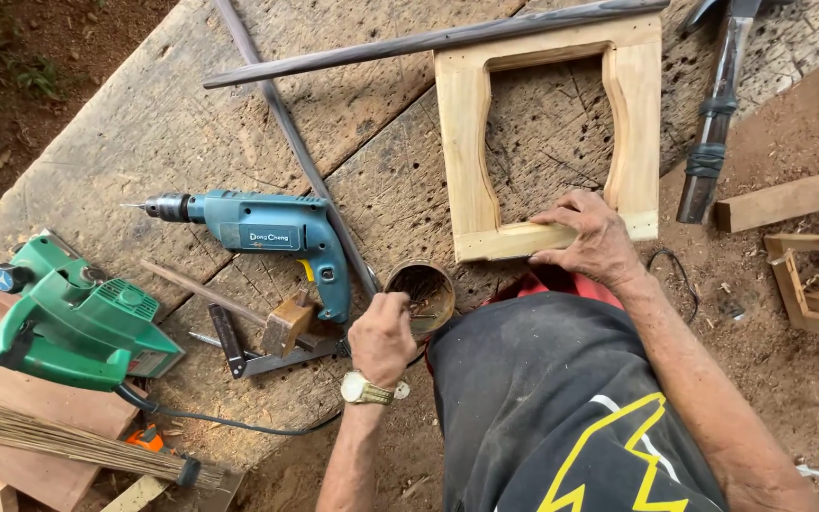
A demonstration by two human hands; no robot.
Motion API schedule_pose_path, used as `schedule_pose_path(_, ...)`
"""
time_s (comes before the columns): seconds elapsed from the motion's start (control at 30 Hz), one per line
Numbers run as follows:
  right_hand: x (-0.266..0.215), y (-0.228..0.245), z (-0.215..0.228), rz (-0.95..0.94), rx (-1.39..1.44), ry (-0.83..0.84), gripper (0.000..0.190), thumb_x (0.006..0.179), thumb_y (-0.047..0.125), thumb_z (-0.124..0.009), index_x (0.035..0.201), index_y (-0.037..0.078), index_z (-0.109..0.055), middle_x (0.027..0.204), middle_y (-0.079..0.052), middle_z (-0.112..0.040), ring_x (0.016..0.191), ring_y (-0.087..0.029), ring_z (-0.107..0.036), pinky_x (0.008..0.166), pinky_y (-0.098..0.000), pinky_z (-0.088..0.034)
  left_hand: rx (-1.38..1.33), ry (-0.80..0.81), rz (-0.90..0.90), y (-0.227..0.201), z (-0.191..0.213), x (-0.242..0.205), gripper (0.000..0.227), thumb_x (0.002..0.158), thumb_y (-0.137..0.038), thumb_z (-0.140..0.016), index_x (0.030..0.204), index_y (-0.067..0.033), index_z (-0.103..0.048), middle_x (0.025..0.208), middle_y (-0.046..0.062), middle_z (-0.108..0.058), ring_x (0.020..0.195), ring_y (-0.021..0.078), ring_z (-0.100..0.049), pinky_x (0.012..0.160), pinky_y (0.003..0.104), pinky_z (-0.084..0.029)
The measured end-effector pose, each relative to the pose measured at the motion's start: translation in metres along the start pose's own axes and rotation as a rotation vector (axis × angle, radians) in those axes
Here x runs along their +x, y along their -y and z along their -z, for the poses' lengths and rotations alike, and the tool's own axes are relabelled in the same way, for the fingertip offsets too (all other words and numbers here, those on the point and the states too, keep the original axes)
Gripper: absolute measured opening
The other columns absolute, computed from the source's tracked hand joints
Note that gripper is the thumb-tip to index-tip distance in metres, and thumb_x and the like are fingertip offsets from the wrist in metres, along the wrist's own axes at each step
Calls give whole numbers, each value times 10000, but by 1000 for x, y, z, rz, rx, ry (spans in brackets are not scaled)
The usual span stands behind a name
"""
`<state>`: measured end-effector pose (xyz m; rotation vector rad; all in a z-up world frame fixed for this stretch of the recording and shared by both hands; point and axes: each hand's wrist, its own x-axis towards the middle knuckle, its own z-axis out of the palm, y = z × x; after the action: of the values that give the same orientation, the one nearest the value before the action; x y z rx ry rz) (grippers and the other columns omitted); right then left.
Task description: The person fits a long metal rod along the edge of a wooden frame on a workbench, positions it, and hammers it to seat it. They then use a power drill on the frame, hammer the rod further, and finally saw the metal rod with a hacksaw.
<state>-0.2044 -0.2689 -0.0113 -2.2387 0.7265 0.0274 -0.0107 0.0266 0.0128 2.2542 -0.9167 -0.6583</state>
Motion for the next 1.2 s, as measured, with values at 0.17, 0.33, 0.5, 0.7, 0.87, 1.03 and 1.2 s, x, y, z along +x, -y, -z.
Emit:
schedule_pose_path(0.17, 2, 2, 3, 5, -27, -8, 600, 555, 325, -956, 1108, 175, -780, 1042, -41, -646, 1052, -236, -625, 945, -378, -534, 520, 217, -234, -9, -10, 13, 116, 807, -44, -712, 913, -82, -684, 837, 68, -592, 734, 239, -601, 554, 366, -490)
schedule_pose_path(0.33, 1, 2, 4, -59, -15, 0, 603, 527, 329, -966, 1085, 182, -791, 1018, -35, -647, 1016, -222, -627, 943, -367, -538, 635, 376, -351, -6, -13, 22, 53, 763, -102, -691, 773, -102, -639, 902, 57, -560, 854, 244, -594, 650, 388, -487)
schedule_pose_path(0.5, 2, 3, 6, -39, 2, 8, 613, 522, 310, -963, 1094, 180, -783, 1038, -28, -660, 1059, -225, -627, 970, -356, -525, 708, 489, -402, 16, -25, 21, 70, 776, -56, -674, 824, -71, -625, 849, 65, -548, 775, 207, -588, 592, 352, -484)
schedule_pose_path(0.7, 4, 3, 11, -68, -4, 9, 613, 519, 313, -965, 1088, 180, -780, 1010, -24, -656, 1042, -231, -633, 948, -365, -535, 629, 545, -264, -5, -11, 23, 78, 813, -7, -658, 844, -53, -603, 793, 72, -534, 679, 194, -574, 520, 319, -477)
schedule_pose_path(0.87, -6, -9, 18, -37, -21, 25, 578, 505, 283, -967, 1032, 149, -773, 1014, -44, -652, 1033, -261, -629, 928, -395, -515, 59, 186, 51, -25, 11, 31, 77, 874, -76, -714, 916, -40, -660, 776, 85, -697, 651, 181, -680, 565, 292, -555)
schedule_pose_path(1.03, -15, -7, 17, -52, -11, 55, 575, 514, 278, -963, 1043, 156, -771, 1003, -33, -655, 1035, -254, -624, 946, -381, -517, -601, 57, 444, -30, 12, 65, 222, 872, -79, -742, 1086, -31, -775, 923, 120, -811, 740, 180, -753, 618, 285, -638)
schedule_pose_path(1.2, -10, -4, 21, -129, 24, 82, 578, 519, 274, -951, 1058, 166, -772, 1043, -15, -661, 1054, -224, -621, 962, -360, -529, -822, -81, 330, -67, 5, 141, 326, 844, -85, -782, 1151, -2, -714, 1013, 134, -771, 855, 163, -761, 752, 281, -665)
